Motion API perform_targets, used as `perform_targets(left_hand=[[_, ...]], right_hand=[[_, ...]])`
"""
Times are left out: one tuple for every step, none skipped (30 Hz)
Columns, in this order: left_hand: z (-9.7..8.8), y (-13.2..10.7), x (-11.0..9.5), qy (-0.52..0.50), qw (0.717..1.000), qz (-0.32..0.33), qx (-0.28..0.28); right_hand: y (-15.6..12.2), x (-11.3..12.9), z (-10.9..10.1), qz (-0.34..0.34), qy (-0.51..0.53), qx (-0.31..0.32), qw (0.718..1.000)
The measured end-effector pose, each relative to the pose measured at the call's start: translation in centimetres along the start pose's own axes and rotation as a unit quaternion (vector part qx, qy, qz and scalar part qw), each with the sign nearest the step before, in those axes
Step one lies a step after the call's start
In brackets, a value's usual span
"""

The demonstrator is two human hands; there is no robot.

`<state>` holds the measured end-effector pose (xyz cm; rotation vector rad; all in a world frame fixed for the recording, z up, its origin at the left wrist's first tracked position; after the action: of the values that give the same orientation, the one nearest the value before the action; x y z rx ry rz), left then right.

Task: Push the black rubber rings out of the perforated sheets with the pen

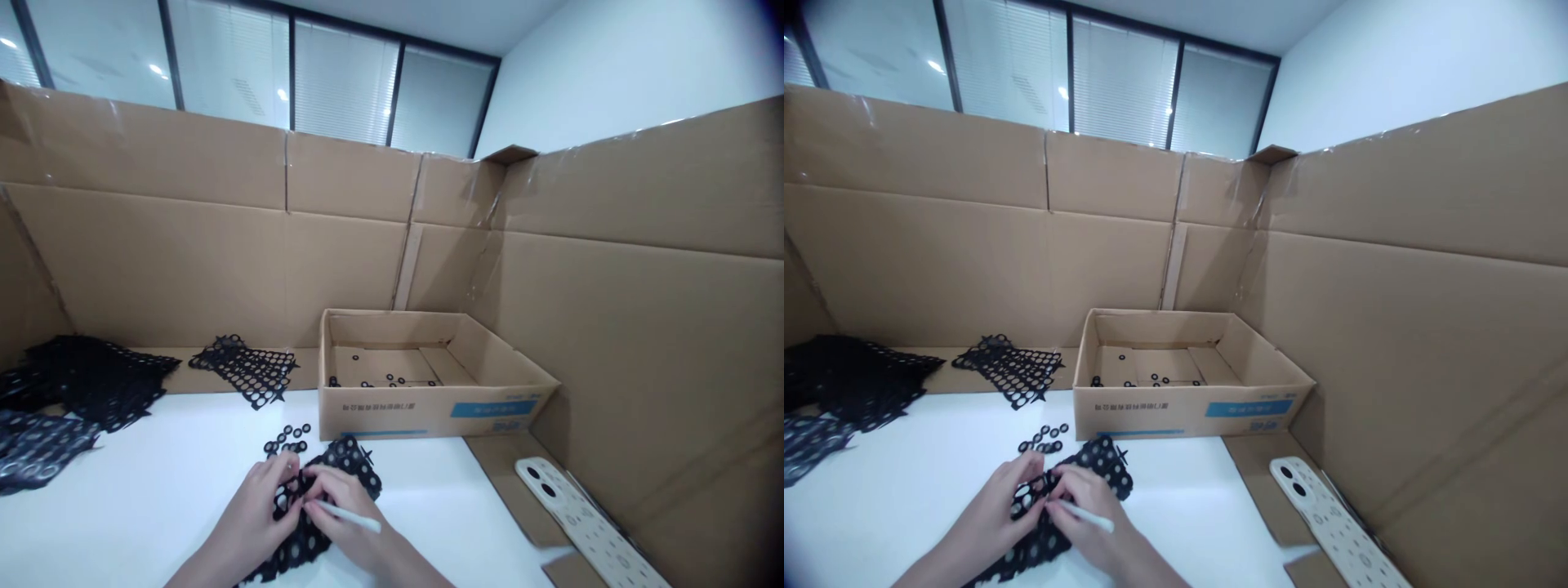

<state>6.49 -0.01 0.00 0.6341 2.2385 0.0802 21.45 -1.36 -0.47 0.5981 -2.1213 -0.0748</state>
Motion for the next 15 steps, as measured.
perform_targets(left_hand=[[0.0,0.1,-0.2,0.018,1.0,0.01,0.007],[-0.1,0.2,-0.3,0.036,0.999,0.021,0.01],[-0.2,0.3,-0.4,0.054,0.998,0.032,0.005],[-0.4,0.3,-0.4,0.073,0.996,0.041,-0.007],[-0.5,0.3,-0.3,0.091,0.995,0.045,-0.023],[-0.6,0.3,-0.1,0.108,0.993,0.043,-0.037],[-0.6,0.2,0.2,0.12,0.991,0.036,-0.043],[-0.5,0.1,0.5,0.126,0.991,0.028,-0.042],[-0.3,0.0,0.7,0.127,0.991,0.022,-0.036],[-0.1,-0.1,0.8,0.123,0.992,0.019,-0.029],[0.1,-0.2,0.8,0.113,0.993,0.019,-0.022],[0.1,-0.1,0.8,0.098,0.995,0.018,-0.016],[0.1,0.0,0.8,0.077,0.997,0.015,-0.012],[-0.2,0.2,0.9,0.05,0.999,0.006,-0.011],[-0.6,0.6,1.3,0.016,1.0,-0.013,-0.015]], right_hand=[[0.0,0.1,0.0,-0.01,-0.011,0.001,1.0],[-0.1,0.2,0.0,-0.021,-0.022,0.003,1.0],[-0.2,0.3,0.0,-0.031,-0.033,0.003,0.999],[-0.3,0.4,-0.1,-0.04,-0.041,0.003,0.998],[-0.5,0.6,-0.1,-0.048,-0.047,0.002,0.998],[-0.6,0.7,-0.2,-0.053,-0.051,0.004,0.997],[-0.7,0.7,-0.1,-0.054,-0.053,0.008,0.997],[-0.7,0.6,-0.1,-0.05,-0.054,0.012,0.997],[-0.7,0.5,0.1,-0.04,-0.055,0.014,0.998],[-0.7,0.3,0.3,-0.026,-0.056,0.015,0.998],[-0.6,0.0,0.5,-0.01,-0.057,0.014,0.998],[-0.5,-0.3,0.7,0.008,-0.059,0.009,0.998],[-0.4,-0.6,1.0,0.026,-0.059,0.001,0.998],[-0.3,-0.9,1.1,0.042,-0.057,-0.01,0.997],[-0.3,-1.1,1.3,0.054,-0.054,-0.017,0.997]])
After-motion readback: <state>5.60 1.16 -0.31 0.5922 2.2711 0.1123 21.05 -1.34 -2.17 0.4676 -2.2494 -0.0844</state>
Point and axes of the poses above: each hand's wrist, its own y-axis towards the middle knuckle, its own z-axis out of the palm, x = y × z, the point moved 5 cm from there along y, towards the middle knuckle, and after that the axes turned 8 degrees about -y, right-handed, at the moved point
